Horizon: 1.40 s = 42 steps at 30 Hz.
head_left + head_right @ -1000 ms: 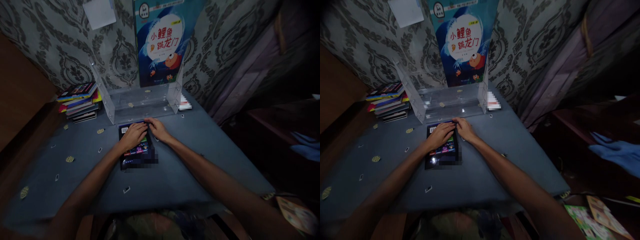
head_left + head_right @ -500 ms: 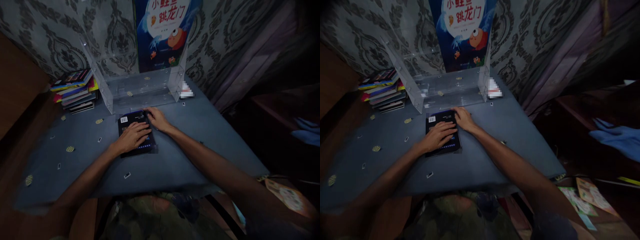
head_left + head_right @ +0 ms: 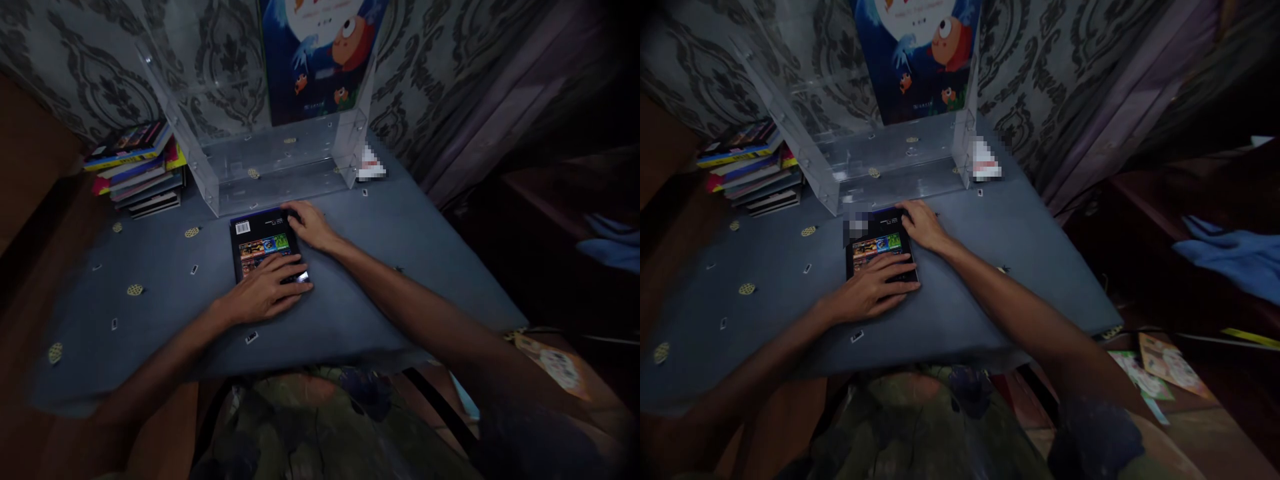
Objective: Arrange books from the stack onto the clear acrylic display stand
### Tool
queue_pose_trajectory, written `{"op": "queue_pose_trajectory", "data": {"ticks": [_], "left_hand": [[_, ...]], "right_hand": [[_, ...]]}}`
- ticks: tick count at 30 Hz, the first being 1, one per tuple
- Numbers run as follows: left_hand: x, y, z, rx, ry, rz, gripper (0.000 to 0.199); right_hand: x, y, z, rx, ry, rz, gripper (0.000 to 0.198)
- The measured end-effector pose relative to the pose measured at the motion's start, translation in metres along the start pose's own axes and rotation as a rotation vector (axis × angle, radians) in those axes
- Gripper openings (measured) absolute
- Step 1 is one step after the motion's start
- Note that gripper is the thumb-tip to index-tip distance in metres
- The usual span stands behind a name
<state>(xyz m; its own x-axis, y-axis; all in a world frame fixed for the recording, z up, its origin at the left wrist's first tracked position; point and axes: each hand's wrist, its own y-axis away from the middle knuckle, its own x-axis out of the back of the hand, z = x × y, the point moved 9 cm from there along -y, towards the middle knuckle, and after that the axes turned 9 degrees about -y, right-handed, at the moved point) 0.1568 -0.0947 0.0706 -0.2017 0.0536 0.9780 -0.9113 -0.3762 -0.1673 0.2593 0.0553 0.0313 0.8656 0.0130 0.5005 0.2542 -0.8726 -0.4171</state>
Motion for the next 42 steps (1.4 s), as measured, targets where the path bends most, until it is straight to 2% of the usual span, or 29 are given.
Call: {"op": "queue_pose_trajectory", "data": {"ticks": [6,12,15,19,22,24,31,35,42], "left_hand": [[-0.003,0.002,0.002,0.003,-0.057,-0.032,0.035],[0.002,0.003,-0.004,0.018,0.073,0.061,0.033],[0.006,0.005,-0.027,0.102,0.156,0.146,0.032],[0.008,0.006,-0.075,0.231,0.113,0.251,0.034],[0.005,0.005,-0.106,0.274,0.063,0.284,0.033],[0.001,0.004,-0.117,0.276,0.06,0.281,0.033],[-0.002,0.008,-0.123,0.293,0.122,0.326,0.032],[-0.002,0.009,-0.126,0.329,0.126,0.344,0.031],[-0.003,0.008,-0.119,0.29,0.071,0.348,0.031]], "right_hand": [[-0.001,0.0,-0.001,0.004,0.034,-0.01,0.039],[-0.008,0.007,-0.013,0.054,0.13,-0.094,0.039],[-0.013,0.012,-0.018,0.043,0.236,-0.171,0.045],[-0.015,0.024,-0.027,0.033,0.326,-0.238,0.051],[-0.014,0.041,-0.037,0.05,0.34,-0.277,0.052],[-0.012,0.06,-0.046,0.067,0.34,-0.309,0.053],[-0.007,0.141,-0.094,0.189,0.408,-0.369,0.052],[-0.03,0.159,-0.125,0.237,0.458,-0.39,0.053],[-0.103,0.144,-0.178,0.333,0.358,-0.508,0.059]]}}
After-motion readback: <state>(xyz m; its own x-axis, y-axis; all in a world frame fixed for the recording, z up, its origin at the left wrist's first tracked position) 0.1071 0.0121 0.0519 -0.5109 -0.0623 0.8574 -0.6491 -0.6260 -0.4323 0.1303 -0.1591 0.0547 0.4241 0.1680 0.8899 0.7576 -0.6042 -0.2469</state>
